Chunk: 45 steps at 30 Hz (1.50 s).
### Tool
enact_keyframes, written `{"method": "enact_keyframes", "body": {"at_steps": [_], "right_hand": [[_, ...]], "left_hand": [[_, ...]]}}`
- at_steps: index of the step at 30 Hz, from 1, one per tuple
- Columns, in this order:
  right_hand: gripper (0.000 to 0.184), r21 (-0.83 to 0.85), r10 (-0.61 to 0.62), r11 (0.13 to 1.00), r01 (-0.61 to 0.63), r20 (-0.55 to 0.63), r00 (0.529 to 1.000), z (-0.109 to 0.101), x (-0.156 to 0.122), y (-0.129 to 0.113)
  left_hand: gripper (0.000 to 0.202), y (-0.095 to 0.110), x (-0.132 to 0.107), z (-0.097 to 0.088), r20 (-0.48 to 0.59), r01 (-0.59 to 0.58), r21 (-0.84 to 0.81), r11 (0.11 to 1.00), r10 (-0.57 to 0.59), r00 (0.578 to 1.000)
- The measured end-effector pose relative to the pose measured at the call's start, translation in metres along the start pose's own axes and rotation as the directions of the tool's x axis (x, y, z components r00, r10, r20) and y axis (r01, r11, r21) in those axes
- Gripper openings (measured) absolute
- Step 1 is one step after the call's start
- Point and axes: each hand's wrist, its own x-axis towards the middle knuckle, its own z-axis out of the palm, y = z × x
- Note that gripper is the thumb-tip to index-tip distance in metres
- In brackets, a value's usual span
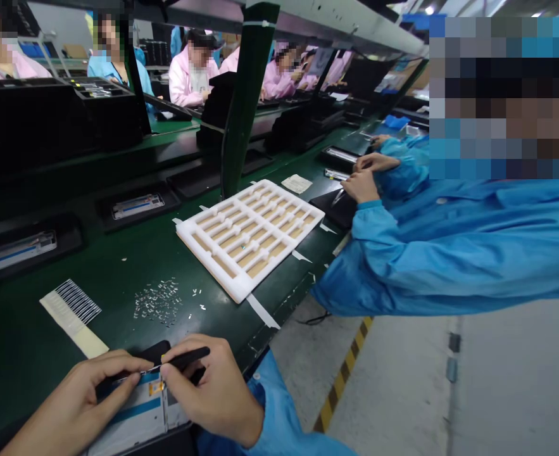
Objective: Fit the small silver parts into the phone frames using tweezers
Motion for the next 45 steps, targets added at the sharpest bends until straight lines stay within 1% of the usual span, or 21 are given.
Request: {"method": "enact_keyframes", "body": {"at_steps": [7,9,12,16,20,21,24,28,30,33,37,38,39,41,43,45], "right_hand": [[0.015,-0.049,-0.085,0.995,0.084,-0.013,0.996,-0.001,-0.001,-0.002],[0.014,-0.061,-0.113,0.992,0.111,-0.019,0.993,-0.001,-0.002,-0.003],[0.013,-0.070,-0.130,0.989,0.128,-0.029,0.991,0.000,-0.003,-0.005],[0.011,-0.081,-0.187,0.980,0.183,-0.043,0.981,0.000,-0.004,-0.003],[0.012,-0.076,-0.267,0.962,0.263,-0.051,0.962,-0.001,-0.006,0.001],[0.013,-0.077,-0.288,0.956,0.284,-0.047,0.956,-0.002,-0.006,0.002],[0.016,-0.085,-0.349,0.935,0.345,-0.029,0.937,-0.003,-0.007,0.003],[0.018,-0.102,-0.361,0.927,0.360,0.006,0.932,-0.003,-0.008,0.004],[0.019,-0.112,-0.370,0.921,0.372,0.040,0.928,-0.003,-0.009,0.005],[0.020,-0.148,-0.436,0.884,0.444,0.082,0.896,-0.004,-0.010,0.009],[0.024,-0.214,-0.539,0.802,0.558,0.145,0.830,-0.005,-0.012,0.014],[0.025,-0.221,-0.550,0.790,0.572,0.157,0.820,-0.005,-0.012,0.014],[0.025,-0.217,-0.553,0.790,0.574,0.155,0.819,-0.005,-0.012,0.014],[0.025,-0.179,-0.540,0.816,0.550,0.104,0.835,-0.005,-0.012,0.013],[0.023,-0.130,-0.520,0.845,0.519,0.036,0.854,-0.005,-0.012,0.011],[0.022,-0.122,-0.514,0.850,0.512,0.019,0.858,-0.004,-0.012,0.009]], "left_hand": [[0.033,-0.010,0.001,0.009,-0.091,-0.026,0.029,0.999,0.029,0.995],[0.030,-0.012,0.002,0.010,-0.088,-0.029,0.053,0.998,0.034,0.996],[0.030,-0.012,0.002,0.012,-0.101,-0.032,0.078,0.996,0.040,0.994],[0.028,-0.010,0.000,0.014,-0.171,-0.014,0.101,0.995,0.031,0.985],[0.031,-0.008,-0.001,0.015,-0.137,-0.032,0.132,0.991,0.050,0.989],[0.031,-0.008,-0.002,0.015,-0.138,-0.034,0.137,0.990,0.053,0.989],[0.032,-0.009,-0.002,0.016,-0.185,-0.043,0.148,0.988,0.070,0.980],[0.030,-0.015,-0.001,0.016,-0.163,-0.101,0.167,0.981,0.128,0.978],[0.030,-0.016,-0.001,0.015,-0.171,-0.110,0.181,0.977,0.141,0.975],[0.029,-0.013,-0.002,0.015,-0.178,-0.114,0.204,0.972,0.151,0.972],[0.030,-0.003,-0.005,0.020,-0.235,-0.060,0.218,0.974,0.112,0.965],[0.030,0.000,-0.005,0.021,-0.251,-0.037,0.214,0.976,0.092,0.963],[0.030,0.002,-0.005,0.022,-0.261,-0.014,0.207,0.978,0.069,0.963],[0.028,0.003,-0.005,0.023,-0.256,0.029,0.189,0.982,0.021,0.967],[0.027,0.002,-0.003,0.020,-0.207,0.046,0.173,0.984,-0.010,0.978],[0.028,-0.002,-0.002,0.017,-0.146,0.029,0.164,0.986,-0.005,0.989]]}}
